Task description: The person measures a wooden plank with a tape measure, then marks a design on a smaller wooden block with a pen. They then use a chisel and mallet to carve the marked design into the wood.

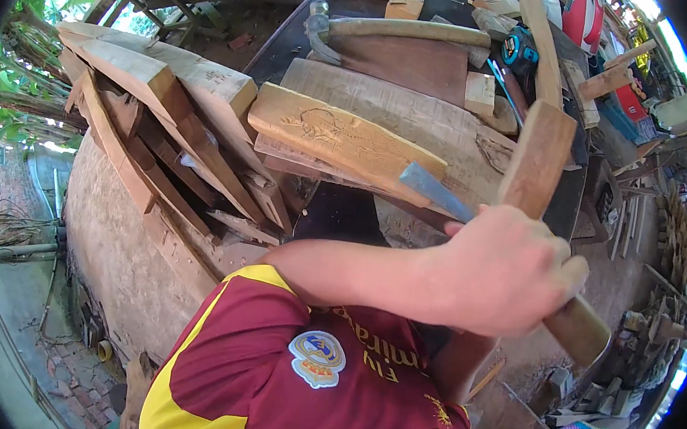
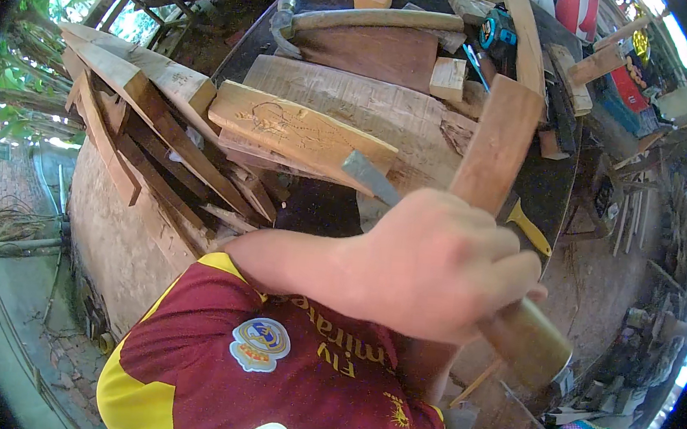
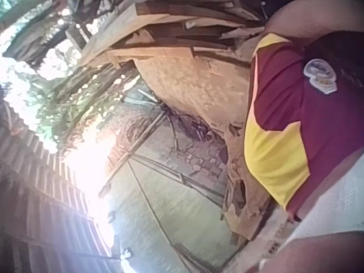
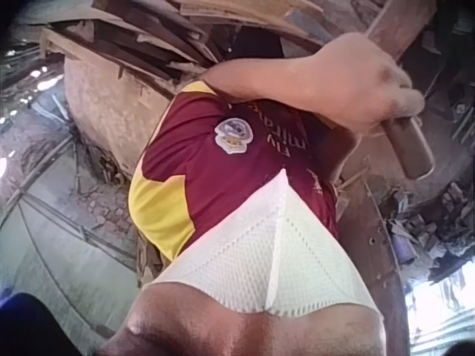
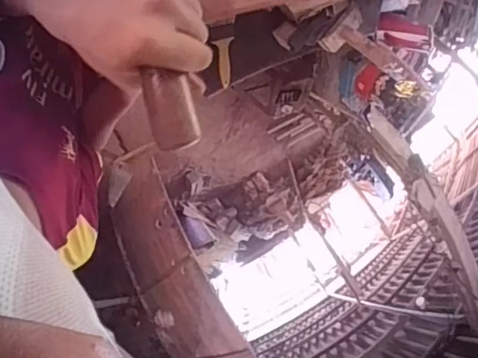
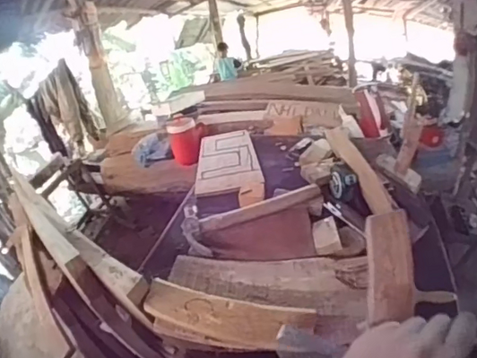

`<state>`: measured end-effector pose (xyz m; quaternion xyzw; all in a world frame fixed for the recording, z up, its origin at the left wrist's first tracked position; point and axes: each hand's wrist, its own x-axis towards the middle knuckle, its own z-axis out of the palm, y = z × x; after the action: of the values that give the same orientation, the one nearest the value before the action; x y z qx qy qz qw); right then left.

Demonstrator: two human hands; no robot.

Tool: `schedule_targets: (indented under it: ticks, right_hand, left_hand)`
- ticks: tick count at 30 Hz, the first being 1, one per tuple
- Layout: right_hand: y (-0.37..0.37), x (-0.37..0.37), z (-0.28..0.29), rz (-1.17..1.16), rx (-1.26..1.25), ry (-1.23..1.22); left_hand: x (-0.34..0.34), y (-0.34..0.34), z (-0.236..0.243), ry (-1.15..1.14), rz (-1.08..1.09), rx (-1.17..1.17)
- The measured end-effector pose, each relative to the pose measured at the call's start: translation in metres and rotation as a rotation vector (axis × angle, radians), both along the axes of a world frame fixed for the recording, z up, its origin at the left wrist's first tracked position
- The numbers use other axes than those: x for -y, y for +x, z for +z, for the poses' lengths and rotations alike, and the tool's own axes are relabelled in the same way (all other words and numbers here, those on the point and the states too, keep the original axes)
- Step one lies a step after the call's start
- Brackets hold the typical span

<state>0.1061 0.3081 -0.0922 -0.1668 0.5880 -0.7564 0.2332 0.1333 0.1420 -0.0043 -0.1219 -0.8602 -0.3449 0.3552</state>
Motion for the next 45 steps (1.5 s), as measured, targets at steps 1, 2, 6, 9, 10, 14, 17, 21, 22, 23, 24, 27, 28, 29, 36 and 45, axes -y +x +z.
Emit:
schedule_targets:
  ticks: [1, 2, 6, 9, 10, 14, 17, 21, 22, 23, 24, 27, 28, 29, 36, 45]
  right_hand:
    - [-0.001, 0.000, 0.001, 0.003, 0.014, -0.012]
    - [-0.001, 0.002, 0.002, 0.004, 0.030, -0.024]
    - [-0.004, 0.003, 0.011, -0.017, 0.085, -0.057]
    - [-0.007, 0.000, 0.023, -0.107, 0.073, -0.066]
    - [-0.010, -0.001, 0.028, -0.146, 0.045, -0.055]
    - [-0.025, -0.026, 0.046, -0.391, -0.317, 0.040]
    - [-0.049, -0.046, 0.064, -0.619, -0.754, 0.139]
    - [-0.057, -0.052, 0.099, -0.805, -0.831, 0.019]
    - [-0.056, -0.051, 0.100, -0.786, -0.807, -0.056]
    - [-0.056, -0.050, 0.102, -0.765, -0.784, -0.132]
    - [-0.054, -0.045, 0.099, -0.690, -0.750, -0.221]
    - [-0.051, -0.050, 0.074, -0.693, -1.206, 0.426]
    - [-0.051, -0.053, 0.068, -0.700, -1.416, 0.812]
    - [-0.052, -0.057, 0.070, -0.698, -1.317, 0.768]
    - [-0.047, -0.048, 0.070, -0.754, -0.791, 0.043]
    - [-0.054, -0.070, 0.082, -0.822, -0.745, 0.247]
  left_hand:
    - [0.004, -0.002, 0.000, 0.024, 0.002, 0.017]
    - [0.009, -0.004, 0.000, 0.048, 0.003, 0.033]
    - [0.017, -0.008, 0.003, 0.153, 0.031, 0.057]
    - [0.019, -0.012, 0.003, 0.212, 0.048, 0.020]
    - [0.019, -0.013, 0.002, 0.229, 0.063, 0.003]
    - [0.022, -0.016, 0.004, 0.261, 0.069, -0.020]
    - [0.026, -0.014, 0.008, 0.271, 0.063, -0.033]
    - [0.029, -0.011, 0.009, 0.269, 0.061, 0.016]
    - [0.027, -0.012, 0.009, 0.270, 0.058, 0.033]
    - [0.024, -0.013, 0.008, 0.258, 0.067, 0.052]
    - [0.022, -0.014, 0.006, 0.246, 0.076, 0.071]
    - [0.020, -0.013, 0.008, 0.248, 0.058, 0.111]
    - [0.020, -0.012, 0.009, 0.253, 0.052, 0.126]
    - [0.021, -0.012, 0.009, 0.240, 0.051, 0.126]
    - [0.022, -0.018, 0.008, 0.211, 0.066, 0.164]
    - [0.023, -0.021, 0.006, 0.226, 0.119, 0.109]
